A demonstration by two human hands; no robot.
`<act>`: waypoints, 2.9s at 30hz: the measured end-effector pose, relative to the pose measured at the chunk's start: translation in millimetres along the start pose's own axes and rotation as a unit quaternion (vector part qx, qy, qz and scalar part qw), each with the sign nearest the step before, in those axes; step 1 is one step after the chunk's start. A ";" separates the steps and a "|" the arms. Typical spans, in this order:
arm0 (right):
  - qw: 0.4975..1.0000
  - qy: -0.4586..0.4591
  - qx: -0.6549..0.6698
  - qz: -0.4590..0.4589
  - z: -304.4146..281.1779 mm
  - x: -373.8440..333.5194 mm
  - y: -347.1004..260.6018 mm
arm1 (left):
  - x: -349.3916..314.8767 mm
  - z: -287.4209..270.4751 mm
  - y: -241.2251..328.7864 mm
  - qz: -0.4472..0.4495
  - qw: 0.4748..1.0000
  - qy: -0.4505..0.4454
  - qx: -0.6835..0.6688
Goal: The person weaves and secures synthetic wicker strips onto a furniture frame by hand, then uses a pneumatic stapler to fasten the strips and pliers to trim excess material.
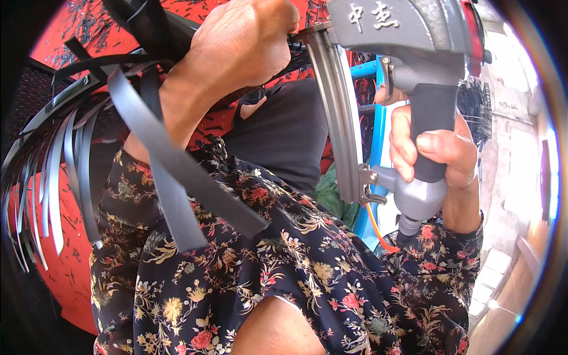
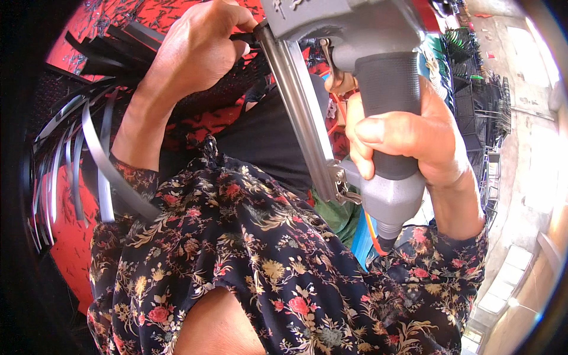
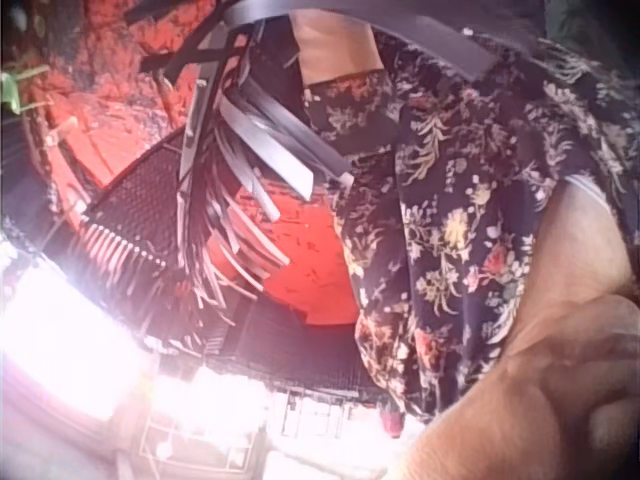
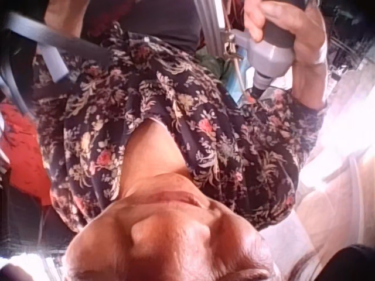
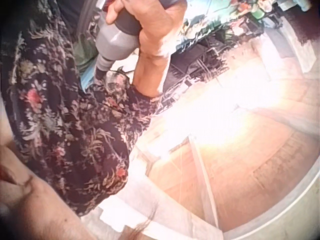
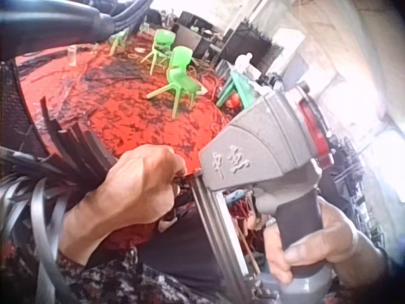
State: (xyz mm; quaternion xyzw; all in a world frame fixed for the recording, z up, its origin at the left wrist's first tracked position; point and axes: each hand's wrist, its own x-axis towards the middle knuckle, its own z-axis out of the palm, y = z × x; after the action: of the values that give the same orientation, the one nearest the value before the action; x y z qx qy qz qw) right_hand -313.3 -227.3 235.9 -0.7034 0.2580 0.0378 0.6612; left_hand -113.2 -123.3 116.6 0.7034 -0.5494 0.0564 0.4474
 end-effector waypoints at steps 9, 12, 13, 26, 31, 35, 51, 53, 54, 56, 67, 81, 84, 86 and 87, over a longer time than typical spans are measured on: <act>0.991 0.056 0.040 -0.115 -11.4 -4.7 15.1 | -8.2 13.0 -24.7 -0.007 0.999 -0.031 0.003; 0.985 0.107 -0.006 -0.136 -41.2 -6.9 12.9 | -6.0 5.0 -23.1 -0.040 0.998 -0.053 0.010; 0.982 0.142 -0.024 -0.124 -52.5 -4.3 17.6 | -9.2 7.7 -31.9 -0.024 0.999 -0.045 -0.004; 0.728 0.480 -0.463 0.158 -226.5 77.5 158.4 | -1.4 -19.3 -48.2 -0.132 0.978 -0.092 -0.134; 0.697 0.519 -0.474 0.138 -270.5 79.8 188.7 | 0.8 -31.3 -38.7 -0.155 0.960 -0.093 -0.214; 0.738 0.515 -0.433 0.051 -249.2 23.5 132.2 | -17.1 -53.3 -45.9 -0.174 0.954 -0.095 -0.226; 0.688 0.417 -0.524 0.281 -372.2 -224.4 313.4 | 0.1 -39.6 -30.3 -0.079 0.948 -0.070 -0.301; 0.675 0.561 -0.441 0.186 -346.8 -167.3 261.7 | -6.8 -43.0 -26.0 -0.096 0.951 -0.069 -0.285; 0.709 0.574 -0.383 0.146 -327.6 -156.4 221.0 | -6.9 -39.7 -27.1 -0.078 0.955 -0.079 -0.274; 0.749 0.563 -0.341 -0.068 -323.9 -122.4 184.3 | -8.0 -40.5 -22.2 -0.098 0.953 -0.068 -0.279; 0.672 0.184 -0.643 -0.318 -34.8 66.0 22.3 | 1.8 -30.1 -14.9 -0.028 0.982 0.003 -0.187; 0.594 0.125 -0.724 -0.329 -20.6 84.5 10.8 | 1.1 -28.3 -15.6 -0.021 0.977 0.020 -0.209; 0.656 0.164 -0.665 -0.317 -24.4 85.5 21.9 | 0.9 -38.1 -14.9 -0.005 0.976 -0.035 -0.217; 0.711 0.208 -0.595 -0.311 -48.3 78.3 29.0 | -1.4 -41.7 -19.1 0.065 0.966 -0.062 -0.242; 0.719 0.258 -0.562 -0.316 -74.7 73.6 40.6 | -1.4 -45.5 -18.0 0.074 0.965 -0.084 -0.236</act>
State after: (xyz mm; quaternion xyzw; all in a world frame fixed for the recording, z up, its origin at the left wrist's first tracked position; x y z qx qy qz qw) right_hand -288.0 -320.9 179.1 -0.9689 0.1126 -0.2187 0.0255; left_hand -80.1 -90.9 132.7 0.5372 -0.6335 -0.1015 0.5476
